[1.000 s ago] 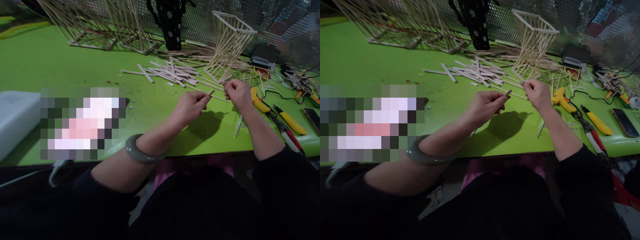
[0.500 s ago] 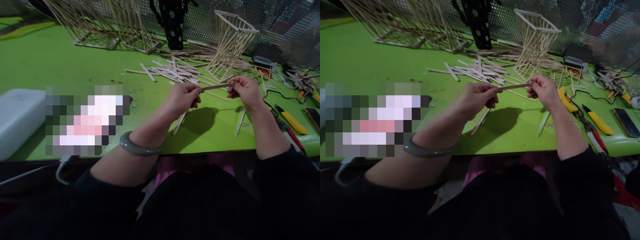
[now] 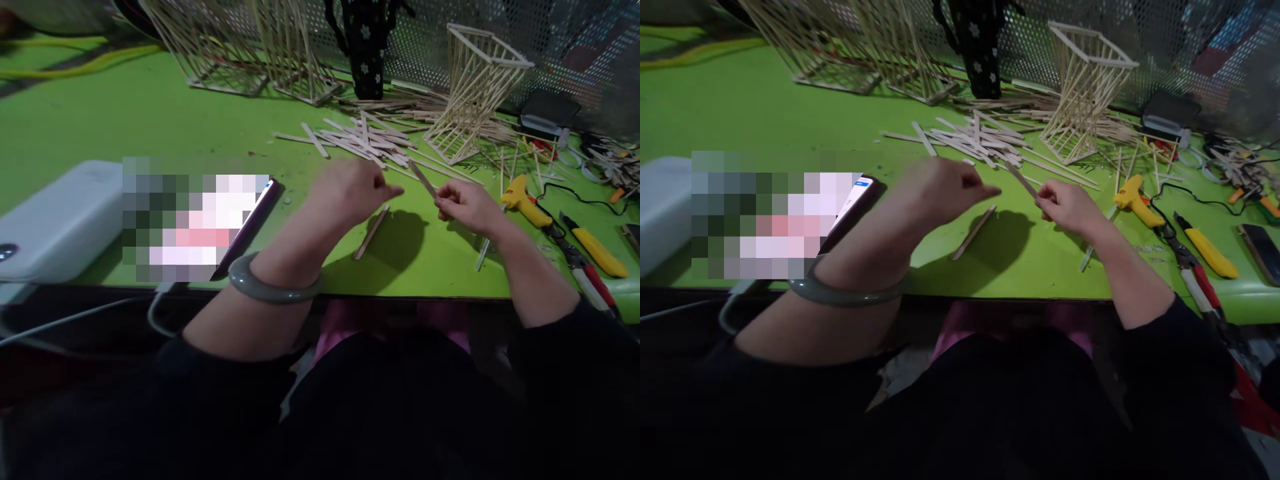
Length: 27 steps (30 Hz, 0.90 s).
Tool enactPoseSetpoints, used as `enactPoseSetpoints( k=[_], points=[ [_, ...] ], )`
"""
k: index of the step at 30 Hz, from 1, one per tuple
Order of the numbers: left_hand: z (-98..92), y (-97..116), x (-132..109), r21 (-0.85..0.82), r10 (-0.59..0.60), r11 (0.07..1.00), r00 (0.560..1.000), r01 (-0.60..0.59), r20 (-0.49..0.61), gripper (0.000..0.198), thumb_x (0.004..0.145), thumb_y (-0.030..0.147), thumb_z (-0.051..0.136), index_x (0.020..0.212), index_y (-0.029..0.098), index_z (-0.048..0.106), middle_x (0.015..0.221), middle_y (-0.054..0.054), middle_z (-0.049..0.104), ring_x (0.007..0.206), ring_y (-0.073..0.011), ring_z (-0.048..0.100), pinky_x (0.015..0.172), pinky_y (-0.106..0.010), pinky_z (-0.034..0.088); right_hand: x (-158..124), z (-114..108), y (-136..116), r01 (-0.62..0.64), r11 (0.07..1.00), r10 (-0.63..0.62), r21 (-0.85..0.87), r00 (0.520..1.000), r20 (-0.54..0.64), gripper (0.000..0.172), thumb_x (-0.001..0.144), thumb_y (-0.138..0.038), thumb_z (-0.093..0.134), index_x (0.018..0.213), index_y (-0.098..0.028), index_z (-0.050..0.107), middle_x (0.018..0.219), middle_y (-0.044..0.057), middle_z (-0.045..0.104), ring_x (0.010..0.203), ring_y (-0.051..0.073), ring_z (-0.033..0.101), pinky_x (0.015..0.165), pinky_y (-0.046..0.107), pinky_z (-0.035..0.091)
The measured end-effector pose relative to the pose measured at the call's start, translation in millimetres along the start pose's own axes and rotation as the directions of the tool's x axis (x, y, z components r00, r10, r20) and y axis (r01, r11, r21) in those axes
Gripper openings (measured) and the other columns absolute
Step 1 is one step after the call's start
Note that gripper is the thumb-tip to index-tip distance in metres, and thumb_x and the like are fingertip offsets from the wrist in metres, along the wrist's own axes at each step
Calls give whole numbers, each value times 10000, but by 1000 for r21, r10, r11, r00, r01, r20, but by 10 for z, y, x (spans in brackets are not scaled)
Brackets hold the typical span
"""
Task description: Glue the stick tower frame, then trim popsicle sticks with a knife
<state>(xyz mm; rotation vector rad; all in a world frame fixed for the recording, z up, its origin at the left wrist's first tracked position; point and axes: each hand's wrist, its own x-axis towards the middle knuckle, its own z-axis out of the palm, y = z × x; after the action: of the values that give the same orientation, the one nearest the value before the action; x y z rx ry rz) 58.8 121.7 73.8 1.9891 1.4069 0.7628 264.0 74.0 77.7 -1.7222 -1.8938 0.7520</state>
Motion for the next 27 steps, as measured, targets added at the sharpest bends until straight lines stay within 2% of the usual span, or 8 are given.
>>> enactPoseSetpoints(
  k=[3, 7, 10, 17, 20, 23, 25, 27],
  points=[
    [10, -83, -86, 261, -33, 965, 986, -11, 163, 261, 600, 289, 714, 472, 185, 512, 511, -53, 509, 871, -322, 610, 741, -339, 443, 4, 15, -4, -36, 995, 43, 92, 996, -80, 45, 809, -207, 599, 770, -186, 600, 673, 5, 627, 590, 112, 541, 598, 271, 416],
    [16, -114, -162, 503, -61, 860, 963, -82, 261, 153, 672, 311, 607, 583, 186, 605, 518, -44, 532, 722, -275, 618, 712, -337, 438, 19, 54, 0, 3, 992, 11, 129, 994, -109, 80, 777, -229, 637, 720, -174, 627, 619, -14, 584, 557, 103, 489, 571, 270, 385],
    [14, -102, -161, 493, -72, 867, 961, -71, 266, 122, 651, 295, 603, 580, 198, 616, 513, -52, 550, 706, -278, 619, 703, -330, 430, 26, 88, 13, 23, 975, -7, 221, 997, -74, 77, 776, -236, 629, 747, -166, 643, 650, -10, 599, 575, 105, 503, 587, 278, 404],
    [18, -126, -144, 364, -40, 931, 981, -32, 189, 56, 598, 215, 620, 643, 206, 652, 562, -54, 596, 749, -282, 624, 722, -332, 435, 55, 131, 48, -40, 918, 50, 394, 999, -15, 48, 770, -172, 629, 727, -163, 612, 633, -23, 593, 566, 86, 529, 588, 257, 456],
    [10, -82, -107, 228, -32, 974, 981, -12, 189, 154, 602, 167, 605, 730, 201, 685, 545, -21, 587, 663, -227, 611, 672, -305, 445, 66, 154, 12, -73, 860, 60, 505, 997, 43, 90, 762, -89, 615, 719, -164, 589, 611, -34, 590, 552, 77, 548, 574, 234, 478],
    [52, 57, -21, -98, -60, 992, 987, 75, 146, 58, 661, 160, 608, 693, 185, 650, 545, 4, 580, 578, -158, 587, 614, -276, 466, 65, 174, -47, -87, 798, 84, 596, 996, 32, 139, 754, -37, 600, 708, -164, 568, 593, -51, 580, 527, 59, 545, 544, 200, 479],
    [124, 191, 54, -374, -107, 918, 989, 136, 98, 70, 704, 126, 596, 646, 164, 589, 551, 11, 570, 557, -126, 590, 617, -271, 495, 62, 175, -70, -73, 773, 93, 630, 996, 2, 141, 762, -49, 598, 692, -164, 558, 579, -63, 570, 498, 43, 530, 523, 179, 476],
    [222, 327, 124, -566, -117, 813, 990, 140, 77, 114, 731, 94, 590, 644, 153, 547, 562, 20, 568, 544, -102, 589, 641, -279, 525, 64, 166, -65, -43, 762, 83, 646, 996, -32, 132, 761, -82, 618, 683, -167, 554, 565, -72, 565, 479, 33, 522, 502, 160, 472]
  ],
)
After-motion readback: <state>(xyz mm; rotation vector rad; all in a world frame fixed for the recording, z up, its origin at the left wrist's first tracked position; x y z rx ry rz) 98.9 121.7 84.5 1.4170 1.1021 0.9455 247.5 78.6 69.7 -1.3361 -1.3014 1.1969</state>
